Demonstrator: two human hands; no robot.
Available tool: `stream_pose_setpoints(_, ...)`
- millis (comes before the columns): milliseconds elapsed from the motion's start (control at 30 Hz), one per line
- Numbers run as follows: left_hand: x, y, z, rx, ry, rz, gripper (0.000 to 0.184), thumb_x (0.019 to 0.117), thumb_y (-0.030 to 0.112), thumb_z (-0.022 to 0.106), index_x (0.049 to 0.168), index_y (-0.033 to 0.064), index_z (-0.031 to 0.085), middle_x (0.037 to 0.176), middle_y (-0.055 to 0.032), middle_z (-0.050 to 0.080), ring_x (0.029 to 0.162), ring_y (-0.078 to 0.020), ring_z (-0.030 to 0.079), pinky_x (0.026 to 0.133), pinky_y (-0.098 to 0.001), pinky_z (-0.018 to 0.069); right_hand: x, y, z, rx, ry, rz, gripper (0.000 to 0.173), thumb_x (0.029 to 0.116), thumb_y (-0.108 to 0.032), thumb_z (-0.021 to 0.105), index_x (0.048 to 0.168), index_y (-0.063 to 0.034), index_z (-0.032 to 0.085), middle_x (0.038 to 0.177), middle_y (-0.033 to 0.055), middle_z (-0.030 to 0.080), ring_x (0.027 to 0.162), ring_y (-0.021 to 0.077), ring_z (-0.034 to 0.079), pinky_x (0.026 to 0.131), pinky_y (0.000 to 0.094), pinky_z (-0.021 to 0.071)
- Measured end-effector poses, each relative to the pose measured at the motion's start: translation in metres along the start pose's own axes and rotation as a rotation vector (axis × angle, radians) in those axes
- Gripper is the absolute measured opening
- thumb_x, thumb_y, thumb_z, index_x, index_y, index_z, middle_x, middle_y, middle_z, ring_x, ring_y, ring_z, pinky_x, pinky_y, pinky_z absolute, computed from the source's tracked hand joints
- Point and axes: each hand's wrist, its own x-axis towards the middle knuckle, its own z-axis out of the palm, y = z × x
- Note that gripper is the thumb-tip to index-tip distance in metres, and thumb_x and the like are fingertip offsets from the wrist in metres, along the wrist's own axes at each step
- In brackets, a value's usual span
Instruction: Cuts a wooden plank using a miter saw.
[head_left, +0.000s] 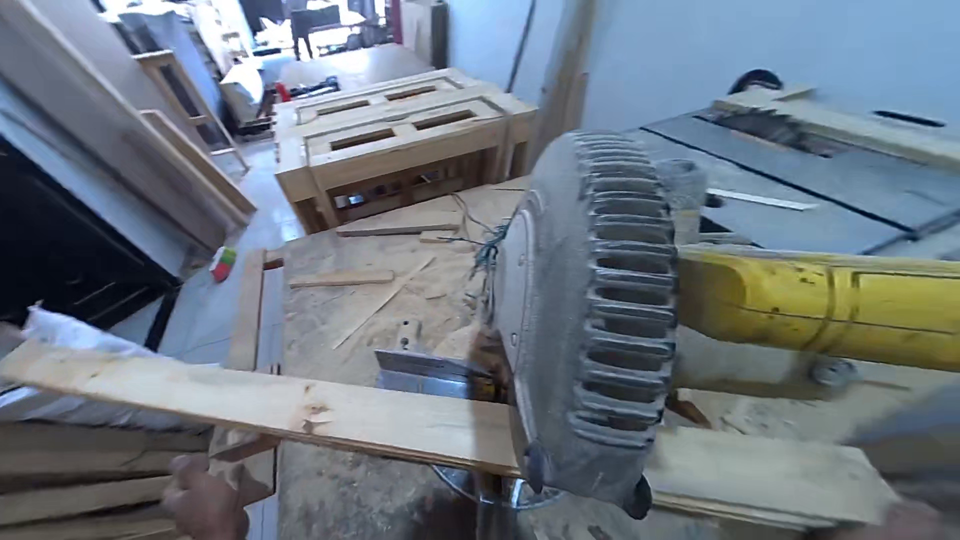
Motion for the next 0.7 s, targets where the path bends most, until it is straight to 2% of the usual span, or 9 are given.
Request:
stream_pose_setpoints(100,0.035,-0.009,0.039,-0.116,0.003,0.043,0.073,0.1092,0.056,0.022,0.142,-0.0027,0.051,0.134,-0.0208,0.061,0.121,-0.0245,0.062,0.103,-0.0478,0.0514,-0.015,-0.015,0.011,-0.128,-0.024,0.103,0.043,0.1064,-0.032,0.042,0.116,-0.0019,0.073,0.108,0.0096,0.074,0.105,0.0151,0.070,0.096,0.0371,0.0561)
stream_pose_setpoints(167,0.039,0.001,0.067,-0.187,0.081,0.050,0.073,0.1090,0.057,0.022,0.140,0.0002,0.055,0.134,-0.0182,0.064,0.123,-0.0233,0.064,0.105,-0.0477,0.0528,-0.031,-0.019,0.019,-0.209,-0.044,0.138,0.047,0.1066,-0.035,0.041,0.120,-0.0025,0.071,0.115,0.0127,0.072,0.112,0.0182,0.067,0.101,0.0420,0.0532)
stream_pose_setpoints(300,0.051,0.023,0.098,-0.319,0.085,0.065,0.068,0.1111,0.051,0.020,0.147,-0.0019,0.044,0.140,-0.0191,0.058,0.127,-0.0229,0.060,0.106,-0.0453,0.0520,-0.072,-0.067,0.043,-0.143,-0.014,0.155,0.045,0.1074,-0.027,0.040,0.122,0.0050,0.068,0.119,0.0208,0.070,0.113,0.0260,0.066,0.102,0.0457,0.0509)
stream_pose_setpoints(367,0.073,0.022,0.116,-0.317,0.099,0.033,0.076,0.1086,0.059,0.019,0.146,-0.0013,0.046,0.137,-0.0199,0.060,0.124,-0.0259,0.063,0.103,-0.0495,0.0540,-0.093,-0.123,0.053,-0.101,-0.023,0.184,0.045,0.1066,-0.016,0.035,0.124,0.0120,0.065,0.124,0.0273,0.066,0.117,0.0299,0.063,0.106,0.0421,0.0446)
stream_pose_setpoints(433,0.090,0.023,0.130,-0.195,0.116,-0.003,0.084,0.1055,0.066,0.015,0.145,-0.0003,0.049,0.139,-0.0212,0.059,0.127,-0.0309,0.060,0.103,-0.0549,0.0516,-0.104,-0.151,0.067,-0.019,0.046,0.224,0.043,0.1040,-0.011,0.033,0.118,0.0147,0.064,0.116,0.0257,0.065,0.108,0.0222,0.060,0.101,0.0334,0.0437)
stream_pose_setpoints(533,0.104,0.023,0.140,-0.021,0.114,-0.031,0.088,0.1043,0.067,0.009,0.146,0.0006,0.049,0.144,-0.0237,0.055,0.133,-0.0370,0.055,0.107,-0.0588,0.0460,-0.102,-0.129,0.082,0.108,0.179,0.208,0.044,0.1050,-0.017,0.033,0.109,0.0098,0.067,0.093,0.0115,0.066,0.088,0.0081,0.061,0.087,0.0280,0.0496)
stream_pose_setpoints(633,0.114,0.019,0.136,0.009,0.068,-0.010,0.087,0.1054,0.065,0.010,0.144,-0.0006,0.051,0.140,-0.0243,0.058,0.128,-0.0357,0.059,0.105,-0.0570,0.0481,-0.102,-0.131,0.081,0.098,0.192,0.196,0.052,0.1084,-0.021,0.026,0.104,0.0115,0.065,0.085,0.0093,0.063,0.082,0.0048,0.059,0.083,0.0243,0.0495)
stream_pose_setpoints(667,0.112,0.020,0.129,0.043,0.045,0.052,0.080,0.1076,0.060,0.015,0.144,-0.0014,0.051,0.138,-0.0240,0.059,0.127,-0.0339,0.059,0.106,-0.0539,0.0487,-0.100,-0.122,0.082,0.065,0.187,0.190,0.054,0.1097,-0.024,0.025,0.105,0.0099,0.067,0.088,0.0111,0.064,0.086,0.0071,0.061,0.085,0.0262,0.0497)
stream_pose_setpoints(700,0.098,0.028,0.119,0.086,0.008,0.168,0.069,0.1098,0.051,0.025,0.145,-0.0035,0.049,0.140,-0.0248,0.058,0.130,-0.0329,0.058,0.109,-0.0495,0.0472,-0.098,-0.114,0.080,0.041,0.137,0.199,0.056,0.1113,-0.026,0.024,0.116,0.0111,0.067,0.103,0.0193,0.069,0.099,0.0144,0.065,0.095,0.0315,0.0500)
